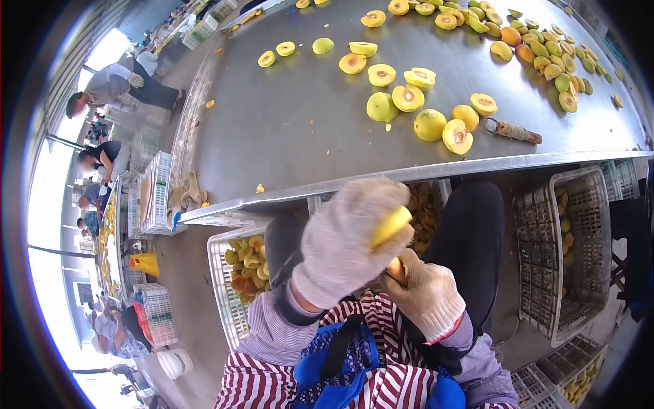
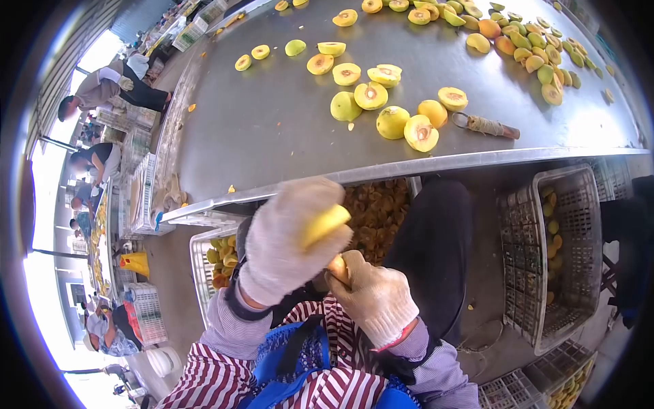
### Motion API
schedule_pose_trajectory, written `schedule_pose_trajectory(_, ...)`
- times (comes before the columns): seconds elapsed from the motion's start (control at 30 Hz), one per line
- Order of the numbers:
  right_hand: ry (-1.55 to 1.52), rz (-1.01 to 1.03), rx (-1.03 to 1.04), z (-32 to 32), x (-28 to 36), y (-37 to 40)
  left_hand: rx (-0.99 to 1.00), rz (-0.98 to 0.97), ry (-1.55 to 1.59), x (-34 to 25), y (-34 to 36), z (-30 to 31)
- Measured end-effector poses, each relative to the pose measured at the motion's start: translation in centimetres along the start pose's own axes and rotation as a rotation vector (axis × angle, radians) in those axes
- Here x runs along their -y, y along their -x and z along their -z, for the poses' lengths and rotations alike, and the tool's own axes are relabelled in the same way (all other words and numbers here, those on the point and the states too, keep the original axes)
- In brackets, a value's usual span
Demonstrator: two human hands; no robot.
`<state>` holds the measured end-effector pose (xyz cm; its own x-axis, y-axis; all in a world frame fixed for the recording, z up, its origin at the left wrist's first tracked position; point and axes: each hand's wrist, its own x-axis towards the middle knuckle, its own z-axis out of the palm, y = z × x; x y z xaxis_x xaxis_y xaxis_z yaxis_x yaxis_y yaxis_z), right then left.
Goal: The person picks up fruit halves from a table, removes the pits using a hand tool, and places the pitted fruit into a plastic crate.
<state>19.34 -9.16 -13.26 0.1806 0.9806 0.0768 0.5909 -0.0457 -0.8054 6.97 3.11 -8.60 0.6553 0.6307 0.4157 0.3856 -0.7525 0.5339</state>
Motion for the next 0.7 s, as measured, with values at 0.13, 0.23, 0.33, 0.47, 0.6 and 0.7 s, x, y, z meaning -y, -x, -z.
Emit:
schedule_pose_trajectory(0.13,0.091,0.000,-0.012,-0.5,-0.7,0.4,0.099,0.022,-0.235,0.3,0.6,-2.1)
schedule_pose_trajectory(0.23,0.108,-0.011,0.017,-0.8,-1.0,0.5,0.084,0.046,-0.248,0.8,1.0,-3.0)
schedule_pose_trajectory(0.33,0.125,-0.027,0.055,-1.2,-1.3,0.7,0.185,0.089,-0.187,1.2,1.4,-4.0)
schedule_pose_trajectory(0.47,0.087,0.046,0.039,-1.8,-1.8,1.2,0.278,0.359,0.328,1.8,2.3,-3.1)
schedule_pose_trajectory(0.6,0.107,0.037,0.023,-1.3,-0.6,0.4,0.060,0.578,0.631,1.8,0.9,-1.5)
schedule_pose_trajectory(0.7,0.076,0.039,0.052,-1.4,-0.2,0.4,-0.020,0.226,0.115,1.2,0.7,-2.2)
